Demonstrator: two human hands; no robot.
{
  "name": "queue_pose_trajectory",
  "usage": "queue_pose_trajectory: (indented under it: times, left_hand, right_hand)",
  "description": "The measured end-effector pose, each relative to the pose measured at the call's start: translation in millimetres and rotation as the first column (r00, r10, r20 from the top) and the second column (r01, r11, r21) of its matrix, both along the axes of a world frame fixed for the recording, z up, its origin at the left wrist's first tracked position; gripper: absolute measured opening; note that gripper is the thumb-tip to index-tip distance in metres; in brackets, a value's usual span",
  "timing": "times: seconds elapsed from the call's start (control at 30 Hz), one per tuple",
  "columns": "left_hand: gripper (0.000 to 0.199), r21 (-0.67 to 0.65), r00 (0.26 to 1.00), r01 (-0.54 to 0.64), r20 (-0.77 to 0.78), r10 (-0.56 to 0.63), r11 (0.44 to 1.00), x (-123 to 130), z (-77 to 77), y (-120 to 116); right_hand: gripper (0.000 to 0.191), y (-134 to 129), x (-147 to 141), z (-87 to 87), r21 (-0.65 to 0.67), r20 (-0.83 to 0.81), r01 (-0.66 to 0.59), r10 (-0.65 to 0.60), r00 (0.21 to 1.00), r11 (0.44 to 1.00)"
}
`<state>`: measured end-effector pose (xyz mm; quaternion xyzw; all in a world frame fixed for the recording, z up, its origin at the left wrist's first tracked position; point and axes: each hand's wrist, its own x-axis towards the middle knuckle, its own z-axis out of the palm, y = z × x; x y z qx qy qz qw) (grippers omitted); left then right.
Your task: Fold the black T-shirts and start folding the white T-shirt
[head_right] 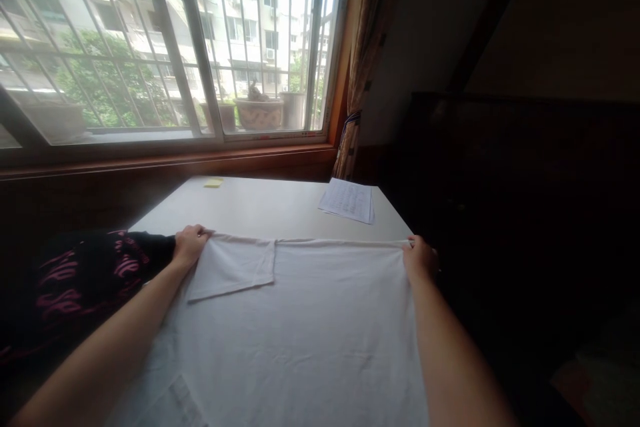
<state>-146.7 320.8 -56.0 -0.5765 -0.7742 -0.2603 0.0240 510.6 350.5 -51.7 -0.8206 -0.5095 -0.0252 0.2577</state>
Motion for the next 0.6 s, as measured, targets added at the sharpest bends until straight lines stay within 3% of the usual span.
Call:
queue_pose_trajectory:
  times: [0.1, 0.17, 0.3, 0.37, 0.47, 0.53, 0.6]
  left_hand:
    - [0.022, 0.059, 0.999, 0.002, -0.048, 0.001, 0.998, 11, 3.9, -6]
    - [0.027, 0.104, 0.995, 0.063, -0.087, -0.054, 0.993, 21, 10.1, -12]
    - [0.028, 0.100, 0.922, 0.362, -0.186, -0.340, 0.927, 54, 22.8, -26]
    - [0.027, 0.055, 0.845, 0.510, -0.219, -0.488, 0.858, 75, 24.3, -35]
    - [0.037, -0.034, 0.725, 0.652, -0.265, -0.636, 0.758, 105, 18.1, -48]
    - [0.049, -0.127, 0.697, 0.658, -0.270, -0.665, 0.742, 120, 10.6, -54]
    - [0.058, -0.214, 0.717, 0.615, -0.248, -0.652, 0.759, 127, 3.4, -56]
  right_hand:
    - [0.033, -10, -16, 3.3, 0.040, 0.080, -0.016, 0.013, 0.997, 0.999]
    - [0.035, -15, -34, 9.4, 0.081, 0.135, -0.063, 0.052, 0.989, 0.995]
    - [0.032, -18, -99, 22.5, 0.081, 0.211, -0.327, 0.305, 0.929, 0.941]
    - [0.029, -22, -145, 24.3, 0.031, 0.224, -0.519, 0.500, 0.837, 0.854]
    - [0.031, -37, -220, 18.2, -0.049, 0.204, -0.743, 0.735, 0.646, 0.667]
    - [0.036, -50, -263, 10.5, -0.082, 0.181, -0.813, 0.810, 0.557, 0.577]
    - [0.045, -61, -293, 2.9, -0.105, 0.162, -0.836, 0.838, 0.520, 0.539]
